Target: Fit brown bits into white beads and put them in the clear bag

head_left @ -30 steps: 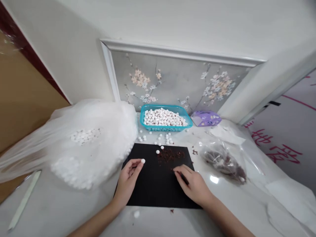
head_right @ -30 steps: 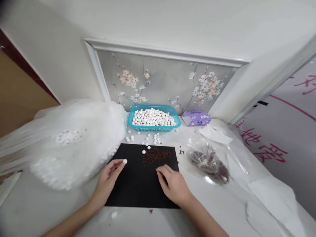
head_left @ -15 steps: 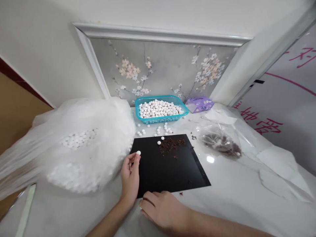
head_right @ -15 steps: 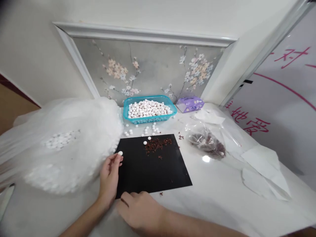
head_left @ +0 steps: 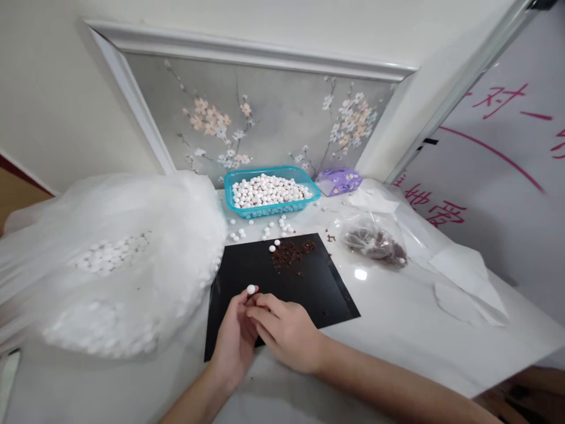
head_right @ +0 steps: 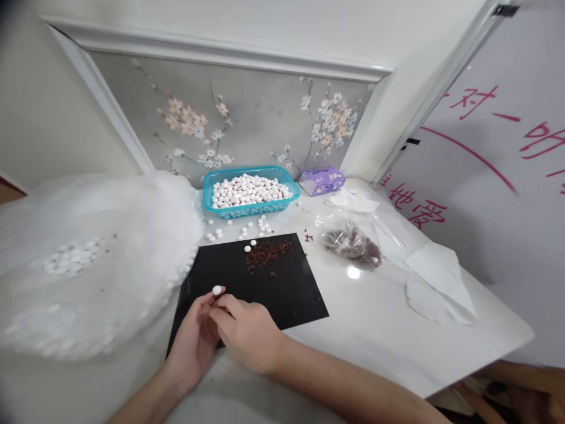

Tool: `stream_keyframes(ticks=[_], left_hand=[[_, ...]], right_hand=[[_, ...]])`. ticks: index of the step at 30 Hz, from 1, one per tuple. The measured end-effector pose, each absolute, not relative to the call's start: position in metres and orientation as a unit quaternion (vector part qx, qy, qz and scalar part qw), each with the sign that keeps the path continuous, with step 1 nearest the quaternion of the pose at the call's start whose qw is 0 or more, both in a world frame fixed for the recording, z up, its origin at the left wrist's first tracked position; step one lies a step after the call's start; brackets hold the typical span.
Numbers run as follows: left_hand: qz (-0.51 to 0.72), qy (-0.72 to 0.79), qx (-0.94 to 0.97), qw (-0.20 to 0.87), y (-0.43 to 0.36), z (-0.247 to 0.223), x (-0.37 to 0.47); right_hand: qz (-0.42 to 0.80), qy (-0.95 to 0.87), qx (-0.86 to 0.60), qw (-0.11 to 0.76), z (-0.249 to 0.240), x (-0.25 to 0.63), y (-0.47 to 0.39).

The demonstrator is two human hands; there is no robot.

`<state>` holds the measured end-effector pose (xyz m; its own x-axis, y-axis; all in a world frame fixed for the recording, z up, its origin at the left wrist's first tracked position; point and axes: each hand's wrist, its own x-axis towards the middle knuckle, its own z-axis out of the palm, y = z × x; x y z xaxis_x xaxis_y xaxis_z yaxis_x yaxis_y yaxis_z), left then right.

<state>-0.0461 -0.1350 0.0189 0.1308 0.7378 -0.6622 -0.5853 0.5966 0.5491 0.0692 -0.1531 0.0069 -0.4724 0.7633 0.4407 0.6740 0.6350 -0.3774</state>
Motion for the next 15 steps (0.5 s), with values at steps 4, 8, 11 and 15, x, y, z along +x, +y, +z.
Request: stream_keyframes(ticks=[4, 8, 11, 15], left_hand=[[0.454, 0.460, 0.075, 0.760, -0.129, 0.017, -0.049], [0.453, 0.404, 0.116, 0.786, -0.122, 0.017, -0.050], [0.410, 0.414, 0.167, 0.795, -0.120, 0.018, -0.048], [0.394, 0.435, 0.230, 0.776, -0.123, 0.018, -0.045]], right_hand=[[0.047, -0.861, -0.384, 0.330, 0.017, 0.084, -0.146], [0.078, -0.780, -0.528, 0.326, 0.028, 0.123, -0.121], [0.114, -0.753, -0.586, 0.278, 0.028, 0.153, -0.106], [0.160, -0.761, -0.587, 0.223, 0.026, 0.170, -0.102]])
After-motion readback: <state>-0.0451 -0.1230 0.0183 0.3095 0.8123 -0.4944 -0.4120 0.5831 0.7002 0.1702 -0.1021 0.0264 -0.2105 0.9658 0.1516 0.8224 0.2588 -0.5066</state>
